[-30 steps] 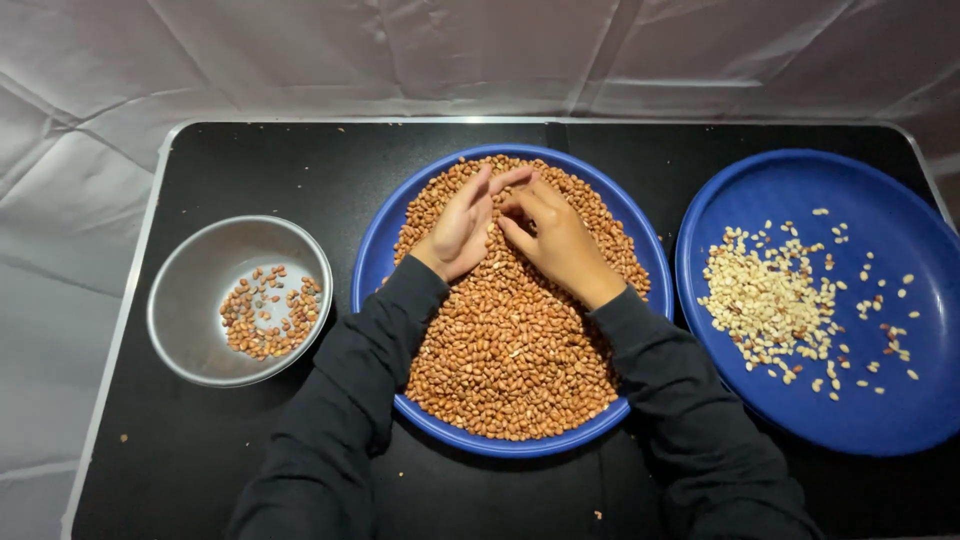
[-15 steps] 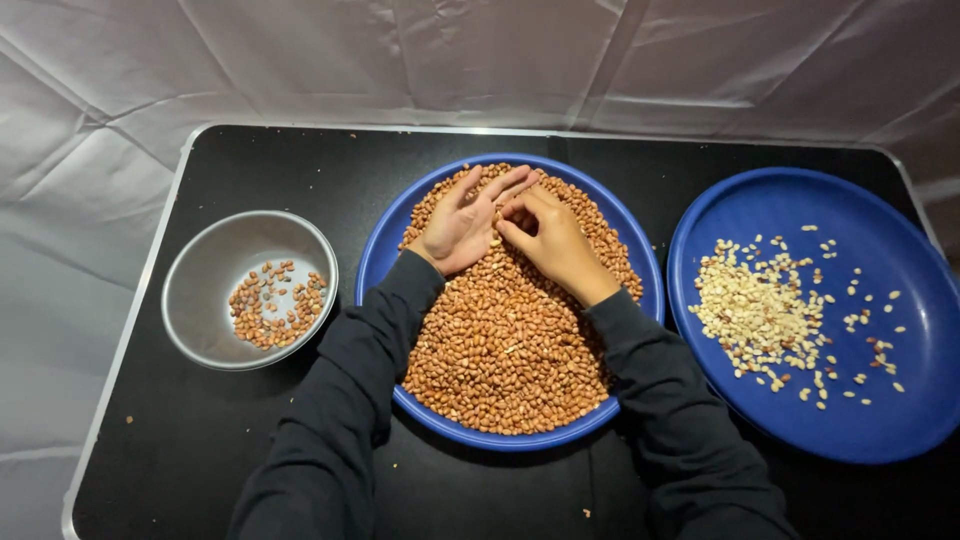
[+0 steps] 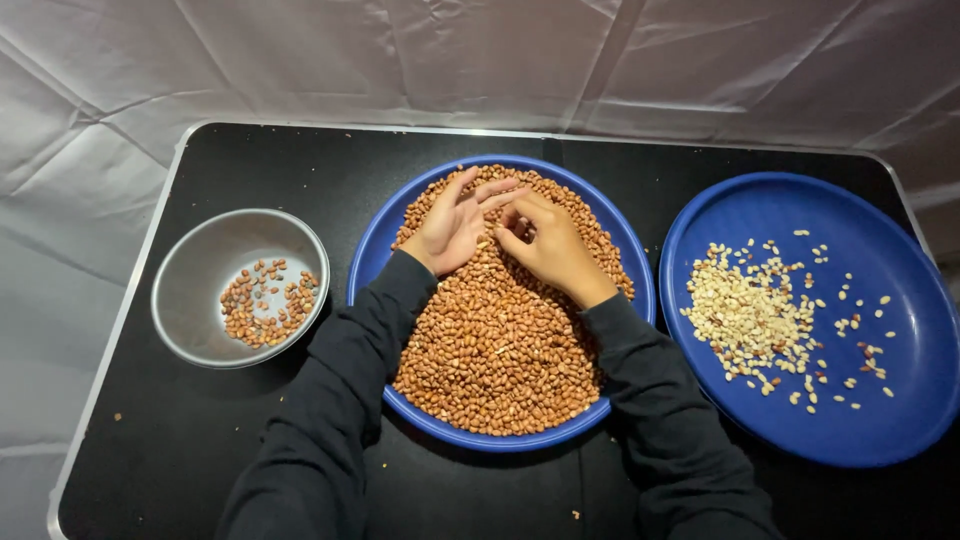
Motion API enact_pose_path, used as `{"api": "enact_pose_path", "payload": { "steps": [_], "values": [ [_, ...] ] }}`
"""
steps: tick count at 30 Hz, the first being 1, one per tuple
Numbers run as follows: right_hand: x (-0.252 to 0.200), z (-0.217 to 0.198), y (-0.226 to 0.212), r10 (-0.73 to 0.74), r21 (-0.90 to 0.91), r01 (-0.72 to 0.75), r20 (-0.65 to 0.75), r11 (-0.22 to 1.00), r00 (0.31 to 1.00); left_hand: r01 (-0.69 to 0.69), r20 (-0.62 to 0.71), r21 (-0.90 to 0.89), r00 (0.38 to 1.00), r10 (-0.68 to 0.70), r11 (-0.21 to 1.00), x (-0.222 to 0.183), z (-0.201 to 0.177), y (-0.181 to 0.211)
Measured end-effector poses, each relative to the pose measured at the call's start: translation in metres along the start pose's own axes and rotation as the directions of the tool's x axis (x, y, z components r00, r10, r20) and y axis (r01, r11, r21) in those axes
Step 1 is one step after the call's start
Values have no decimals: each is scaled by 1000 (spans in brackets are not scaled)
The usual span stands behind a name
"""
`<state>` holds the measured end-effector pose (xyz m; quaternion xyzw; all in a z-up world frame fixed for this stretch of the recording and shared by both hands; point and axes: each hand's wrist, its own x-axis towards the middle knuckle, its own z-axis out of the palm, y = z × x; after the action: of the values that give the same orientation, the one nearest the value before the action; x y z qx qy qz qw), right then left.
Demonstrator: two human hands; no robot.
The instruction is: Manually sorting seeds by picking out specific ones and placing them into separate containers.
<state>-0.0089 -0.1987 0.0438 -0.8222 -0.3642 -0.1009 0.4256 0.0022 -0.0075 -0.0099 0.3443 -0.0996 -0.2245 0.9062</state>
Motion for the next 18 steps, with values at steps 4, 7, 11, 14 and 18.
{"api": "enact_pose_path", "payload": {
  "steps": [4, 7, 11, 14, 18],
  "values": [
    [-4, -5, -10, -47, -32, 48, 43, 998, 998, 20, -113, -34, 993, -24, 999, -1, 4, 2],
    [-6, -5, -21, -120, -28, 123, 102, 992, 988, 45, -157, -42, 986, -51, 998, 0, 6, 2],
    [-8, 1, -20, -156, -105, 173, 156, 979, 975, 26, -154, -62, 987, -36, 998, 2, 0, -2],
    [-10, 7, -9, -170, -167, 198, 170, 966, 971, 11, -163, -85, 986, -25, 996, -1, 5, 0],
    [-11, 13, -6, -195, -231, 227, 150, 946, 969, 6, -158, -104, 987, -23, 995, -3, 10, 1]
  ]
}}
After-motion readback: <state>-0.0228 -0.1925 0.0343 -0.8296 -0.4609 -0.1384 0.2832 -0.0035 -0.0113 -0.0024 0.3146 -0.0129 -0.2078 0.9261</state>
